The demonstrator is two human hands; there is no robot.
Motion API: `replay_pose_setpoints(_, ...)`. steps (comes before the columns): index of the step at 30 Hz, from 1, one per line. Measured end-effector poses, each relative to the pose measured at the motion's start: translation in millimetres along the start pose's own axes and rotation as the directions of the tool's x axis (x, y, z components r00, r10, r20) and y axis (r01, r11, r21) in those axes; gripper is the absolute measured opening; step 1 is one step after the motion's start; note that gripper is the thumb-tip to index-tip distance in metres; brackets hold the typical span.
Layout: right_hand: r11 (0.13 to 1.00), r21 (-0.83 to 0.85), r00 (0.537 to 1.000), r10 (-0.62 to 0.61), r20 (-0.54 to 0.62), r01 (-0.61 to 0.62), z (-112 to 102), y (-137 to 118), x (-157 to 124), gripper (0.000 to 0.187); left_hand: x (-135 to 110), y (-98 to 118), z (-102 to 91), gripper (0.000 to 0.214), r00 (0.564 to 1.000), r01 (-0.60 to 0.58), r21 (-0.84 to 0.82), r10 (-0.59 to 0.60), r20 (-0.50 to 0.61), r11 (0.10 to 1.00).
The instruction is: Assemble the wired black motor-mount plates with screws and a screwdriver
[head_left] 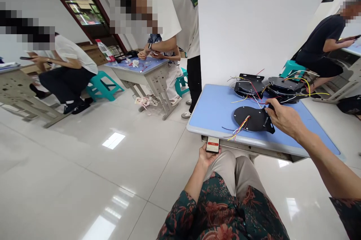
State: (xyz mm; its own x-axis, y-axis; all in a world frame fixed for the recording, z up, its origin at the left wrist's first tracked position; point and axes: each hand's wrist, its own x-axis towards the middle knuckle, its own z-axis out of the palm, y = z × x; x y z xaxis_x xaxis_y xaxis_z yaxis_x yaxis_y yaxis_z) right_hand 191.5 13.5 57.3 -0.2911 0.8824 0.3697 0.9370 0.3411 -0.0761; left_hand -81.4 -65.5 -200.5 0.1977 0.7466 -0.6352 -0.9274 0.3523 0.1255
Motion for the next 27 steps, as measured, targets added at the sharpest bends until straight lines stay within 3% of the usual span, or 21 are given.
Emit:
replay_pose_setpoints(5,1.0,0.009,1.0,0.012,0.013,-0.012,-1.5,-0.9,2.0,0.038,-19.2,-9.0,-20.1,0.055,0.995,0.086,0.017,-0.087,0.055,0.996)
replay_pose_setpoints(15,0.997,0.041,0.995,0.067,0.08,-0.07,-8.9,-4.8,0.7,0.036,-42.0,-15.9,-34.7,0.06,0.988,0.077,0.044,-0.082,0.131,0.996)
replay_pose_setpoints(18,0.996,0.057,0.995,0.069,0.072,-0.073,-7.7,-1.7,1.3,0.036,-66.9,-17.1,-50.3,0.058,0.99,0.032,0.056,-0.039,0.135,0.998)
replay_pose_setpoints(22,0.997,0.033,0.997,0.063,0.033,-0.064,-0.9,4.1,2.6,0.039,-120.0,-14.5,-64.3,0.058,0.982,-0.075,0.086,0.058,0.178,0.993)
replay_pose_setpoints(25,0.998,0.049,0.998,0.035,-0.05,-0.032,9.7,11.7,3.8,0.045,-157.2,-8.0,-57.2,0.058,0.956,-0.169,0.105,0.137,0.258,0.98)
replay_pose_setpoints(27,0.994,0.105,0.993,0.021,-0.119,-0.009,18.8,18.0,5.7,0.052,-172.6,-1.4,-42.1,0.057,0.926,-0.247,0.103,0.204,0.318,0.963)
